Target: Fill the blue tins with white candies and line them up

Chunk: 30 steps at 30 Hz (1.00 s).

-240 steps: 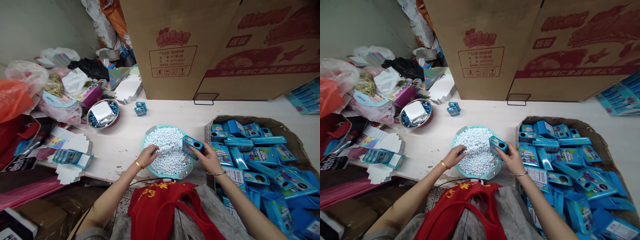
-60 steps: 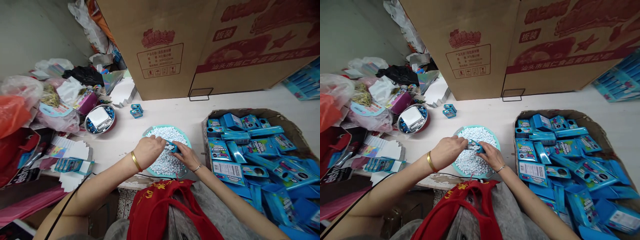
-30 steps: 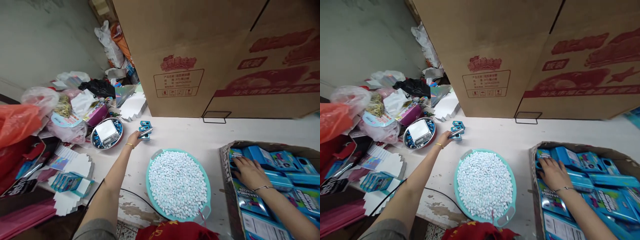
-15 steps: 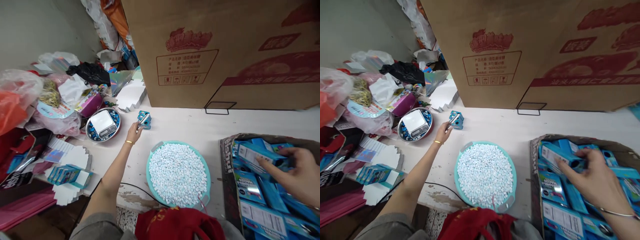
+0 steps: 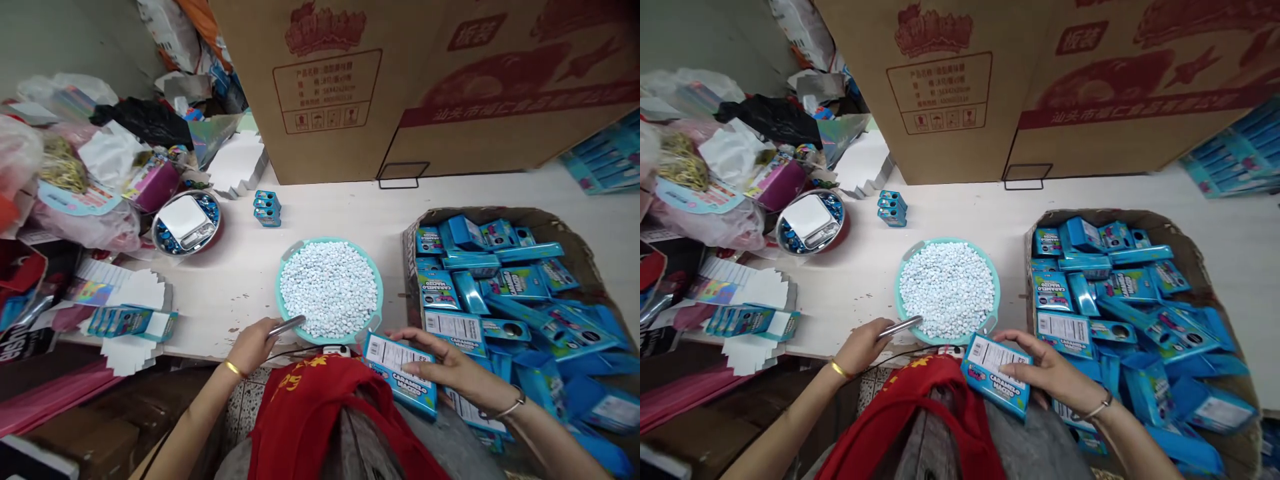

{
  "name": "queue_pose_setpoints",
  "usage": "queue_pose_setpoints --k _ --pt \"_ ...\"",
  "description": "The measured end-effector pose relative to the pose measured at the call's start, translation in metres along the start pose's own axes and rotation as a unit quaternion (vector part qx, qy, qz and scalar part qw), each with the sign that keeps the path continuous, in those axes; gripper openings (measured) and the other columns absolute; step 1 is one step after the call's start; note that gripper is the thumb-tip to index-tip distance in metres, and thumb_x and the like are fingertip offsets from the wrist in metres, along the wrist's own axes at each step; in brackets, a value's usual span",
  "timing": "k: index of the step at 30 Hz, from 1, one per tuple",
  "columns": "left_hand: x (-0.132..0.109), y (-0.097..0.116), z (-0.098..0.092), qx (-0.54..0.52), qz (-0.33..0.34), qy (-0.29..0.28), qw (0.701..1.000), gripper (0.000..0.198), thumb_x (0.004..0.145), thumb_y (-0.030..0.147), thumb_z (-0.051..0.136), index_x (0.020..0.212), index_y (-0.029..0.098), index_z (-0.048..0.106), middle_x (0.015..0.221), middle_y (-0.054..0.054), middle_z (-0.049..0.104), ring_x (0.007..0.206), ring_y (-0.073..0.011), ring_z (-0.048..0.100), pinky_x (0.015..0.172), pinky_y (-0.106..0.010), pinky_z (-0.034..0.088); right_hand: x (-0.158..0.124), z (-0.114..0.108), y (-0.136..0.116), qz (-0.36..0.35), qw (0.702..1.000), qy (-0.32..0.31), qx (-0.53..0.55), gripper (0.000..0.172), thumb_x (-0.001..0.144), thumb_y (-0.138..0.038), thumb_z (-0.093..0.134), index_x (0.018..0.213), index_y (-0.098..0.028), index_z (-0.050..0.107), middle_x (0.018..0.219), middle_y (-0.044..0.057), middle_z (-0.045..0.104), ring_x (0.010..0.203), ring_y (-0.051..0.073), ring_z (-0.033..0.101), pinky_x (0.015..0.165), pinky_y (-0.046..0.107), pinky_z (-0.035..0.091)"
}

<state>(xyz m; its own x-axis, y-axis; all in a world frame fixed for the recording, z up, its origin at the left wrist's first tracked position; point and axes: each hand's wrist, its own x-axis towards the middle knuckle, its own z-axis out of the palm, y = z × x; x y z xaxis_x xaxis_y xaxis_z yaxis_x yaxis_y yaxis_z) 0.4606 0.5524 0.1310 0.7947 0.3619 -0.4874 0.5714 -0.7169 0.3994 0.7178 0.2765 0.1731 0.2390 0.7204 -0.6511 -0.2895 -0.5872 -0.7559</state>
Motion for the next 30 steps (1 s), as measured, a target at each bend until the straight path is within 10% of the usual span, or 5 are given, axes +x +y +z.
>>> queue_pose_setpoints --k 5,10,14,22,30 --pt "0.034 0.036 0.045 0.029 -0.033 0.042 0.998 0.022 0.089 0.016 0.044 0.106 0.020 0.058 0.099 -0.007 0.062 0.093 -0.0198 0.061 0.079 -0.029 0.047 -0.023 -0.002 0.002 -0.060 0.996 -0.058 0.031 0.041 0.061 -0.036 0.079 0.101 -0.027 0.071 0.138 0.012 0.050 0.094 0.026 0.066 0.056 0.029 0.056" --pt "0.093 0.060 0.071 -0.021 -0.035 0.104 0.994 0.022 0.087 0.012 0.044 0.105 0.017 0.055 0.107 -0.012 0.060 0.102 -0.0228 0.058 0.087 -0.035 0.046 -0.043 -0.006 0.016 -0.010 0.986 -0.148 0.076 0.077 0.061 -0.032 0.079 0.132 -0.036 0.050 0.146 0.012 0.039 0.063 0.011 0.065 0.047 0.022 0.051" --pt "0.117 0.064 0.077 -0.038 -0.030 0.126 0.991 0.022 0.085 0.010 0.044 0.103 0.015 0.055 0.108 -0.015 0.060 0.104 -0.0250 0.058 0.089 -0.039 0.047 -0.037 0.005 0.025 0.016 0.988 -0.139 0.067 0.071 0.070 -0.039 0.073 0.135 -0.030 0.046 0.120 0.010 0.062 0.064 0.013 0.063 0.052 0.024 0.054" --pt "0.116 0.050 0.073 -0.084 0.008 0.149 0.985 0.030 0.086 0.015 0.050 0.115 0.017 0.053 0.121 -0.012 0.059 0.114 -0.0232 0.055 0.100 -0.039 0.043 0.022 0.018 0.037 -0.169 0.961 0.219 0.011 0.041 0.075 -0.050 0.066 0.103 -0.021 0.061 0.102 0.005 0.067 0.097 0.022 0.061 0.088 0.036 0.051" --pt "0.113 0.036 0.056 -0.132 0.077 0.150 0.977 0.025 0.085 0.024 0.056 0.109 0.017 0.057 0.110 -0.010 0.064 0.103 -0.0211 0.059 0.092 -0.036 0.047 0.072 0.003 0.026 -0.318 0.888 0.280 -0.180 0.032 0.087 -0.041 0.053 0.111 -0.019 0.054 0.105 0.010 0.058 0.102 0.024 0.056 0.090 0.040 0.046"
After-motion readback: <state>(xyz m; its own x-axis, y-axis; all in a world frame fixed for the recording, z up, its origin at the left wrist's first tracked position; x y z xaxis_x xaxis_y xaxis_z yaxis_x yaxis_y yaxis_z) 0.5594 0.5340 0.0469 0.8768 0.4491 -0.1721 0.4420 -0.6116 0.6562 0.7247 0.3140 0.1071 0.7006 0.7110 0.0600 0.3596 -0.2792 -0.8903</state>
